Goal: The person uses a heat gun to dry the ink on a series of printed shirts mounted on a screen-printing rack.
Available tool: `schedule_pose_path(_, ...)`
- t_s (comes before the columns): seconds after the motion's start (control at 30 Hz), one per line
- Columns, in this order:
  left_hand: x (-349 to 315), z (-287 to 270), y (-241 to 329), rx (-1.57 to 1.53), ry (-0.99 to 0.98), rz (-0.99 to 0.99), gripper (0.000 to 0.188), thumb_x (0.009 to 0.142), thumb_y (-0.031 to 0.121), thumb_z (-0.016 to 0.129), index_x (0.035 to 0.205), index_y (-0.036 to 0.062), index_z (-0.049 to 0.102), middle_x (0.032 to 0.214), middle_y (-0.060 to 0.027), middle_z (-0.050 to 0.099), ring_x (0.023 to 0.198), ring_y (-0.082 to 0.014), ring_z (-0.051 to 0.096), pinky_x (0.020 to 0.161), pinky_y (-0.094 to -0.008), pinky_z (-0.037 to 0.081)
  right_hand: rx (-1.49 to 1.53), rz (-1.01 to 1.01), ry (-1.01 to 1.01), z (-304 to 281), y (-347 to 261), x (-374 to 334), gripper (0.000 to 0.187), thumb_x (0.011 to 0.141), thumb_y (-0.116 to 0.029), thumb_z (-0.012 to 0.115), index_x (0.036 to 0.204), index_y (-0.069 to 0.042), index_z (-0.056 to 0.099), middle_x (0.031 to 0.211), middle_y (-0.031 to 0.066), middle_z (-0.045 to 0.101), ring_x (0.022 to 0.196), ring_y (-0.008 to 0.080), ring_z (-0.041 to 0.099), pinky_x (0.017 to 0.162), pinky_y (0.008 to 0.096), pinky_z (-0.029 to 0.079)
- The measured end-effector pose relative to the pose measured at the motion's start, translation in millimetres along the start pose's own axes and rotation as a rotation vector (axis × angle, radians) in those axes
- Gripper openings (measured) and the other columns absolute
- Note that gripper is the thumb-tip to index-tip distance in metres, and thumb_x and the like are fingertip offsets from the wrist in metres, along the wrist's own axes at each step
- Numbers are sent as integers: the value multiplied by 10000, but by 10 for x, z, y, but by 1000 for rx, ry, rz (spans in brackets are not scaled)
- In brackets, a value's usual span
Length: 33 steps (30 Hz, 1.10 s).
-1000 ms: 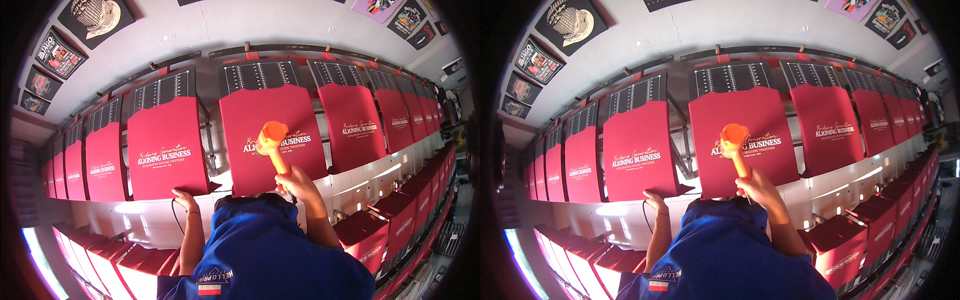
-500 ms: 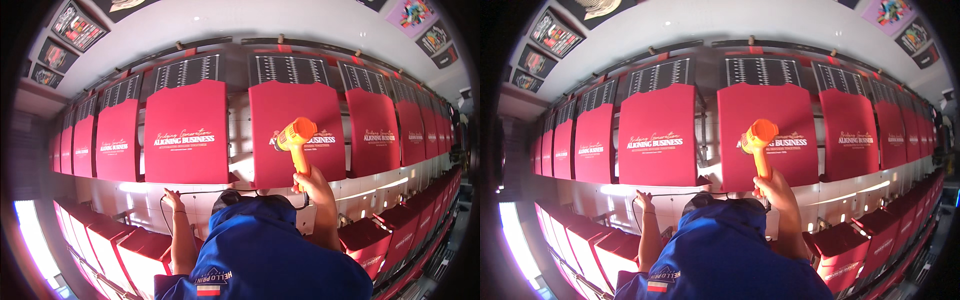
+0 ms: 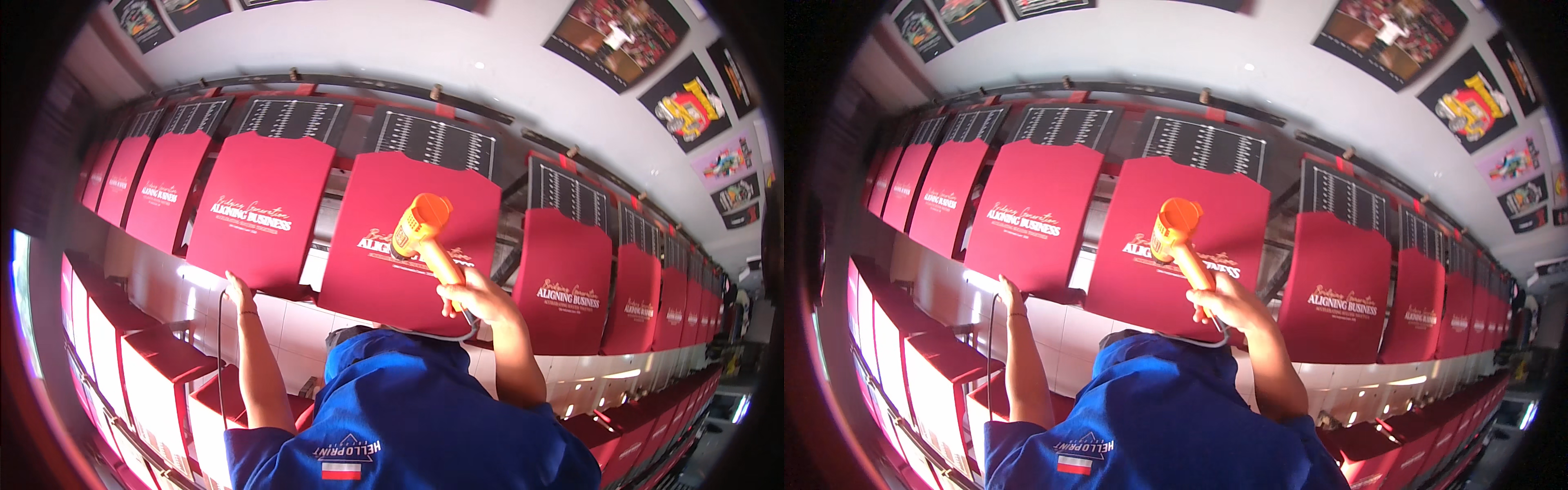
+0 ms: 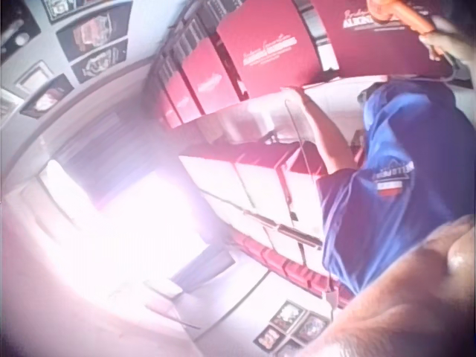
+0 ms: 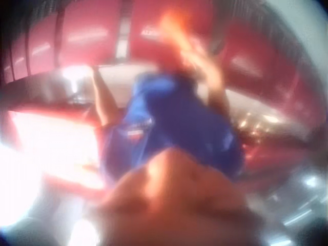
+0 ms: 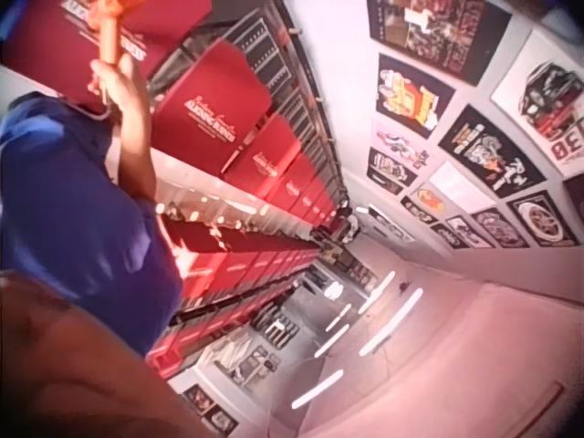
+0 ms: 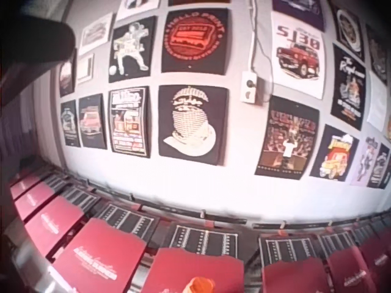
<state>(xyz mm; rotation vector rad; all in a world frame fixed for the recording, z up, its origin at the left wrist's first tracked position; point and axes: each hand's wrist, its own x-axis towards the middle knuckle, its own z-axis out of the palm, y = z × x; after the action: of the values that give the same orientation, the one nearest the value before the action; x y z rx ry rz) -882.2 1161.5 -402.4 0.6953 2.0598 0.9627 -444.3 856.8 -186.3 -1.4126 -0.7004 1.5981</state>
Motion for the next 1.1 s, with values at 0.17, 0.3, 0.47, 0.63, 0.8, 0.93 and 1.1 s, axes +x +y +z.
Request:
schedule_pose_path(0.17, 914, -42, -329, 40, 174, -55, 960, 875, 678, 457, 1207, -222, 432, 1113, -302, 612, 1007, -360, 636, 794, -418, 548, -77, -34, -62, 389, -310, 708, 223, 861, -205, 639, 920, -11, 546, 710, 66, 597, 625, 154, 626, 539, 278, 498)
schedule_pose_path(0.3, 725, 50, -352, 137, 210, -99, 1007, 853, 730, 436, 1154, -231, 440, 1099, -372, 571, 1049, -431, 594, 904, -454, 478, -92, 27, -31, 586, -453, 890, 208, 868, -157, 630, 915, 21, 533, 729, 55, 576, 612, 143, 622, 533, 270, 508)
schedule_pose_path(0.47, 228, 143, -54, 16, 359, 1, 737, 894, 601, 509, 1108, -101, 444, 1040, -283, 571, 949, -408, 603, 836, -463, 478, -123, 58, 19, 742, -442, 883, 215, 870, -152, 625, 954, 22, 530, 740, 47, 566, 615, 135, 618, 525, 265, 502)
schedule_pose_path(0.63, -23, 173, 97, -17, 411, 36, 605, 905, 508, 564, 1080, -56, 431, 996, -222, 539, 883, -375, 589, 794, -468, 465, -129, 36, 119, 889, -384, 870, 201, 875, -111, 608, 1005, 22, 531, 724, 56, 592, 612, 135, 617, 545, 259, 497)
schedule_pose_path(0.8, 176, 150, -81, -58, 503, 32, 587, 907, 507, 559, 1074, -41, 434, 1010, -230, 516, 907, -374, 579, 793, -466, 455, -84, 56, 126, 953, -359, 901, 280, 877, -76, 603, 1114, 34, 503, 778, 45, 571, 615, 127, 611, 551, 257, 502)
schedule_pose_path(0.93, 264, 134, -180, -20, 491, 76, 604, 903, 519, 558, 1079, -47, 441, 1025, -230, 506, 929, -379, 572, 810, -471, 448, -81, 82, 58, 857, -334, 951, 282, 877, -75, 602, 1118, 33, 502, 760, 53, 581, 610, 130, 608, 555, 264, 503)
schedule_pose_path(1.1, 521, -71, -128, 141, 510, 107, 621, 872, 490, 555, 1055, -97, 467, 1026, -262, 522, 944, -405, 571, 845, -488, 444, -94, 47, 102, 908, -329, 939, 246, 877, -91, 612, 1069, 28, 513, 748, 54, 580, 615, 128, 607, 559, 265, 505)
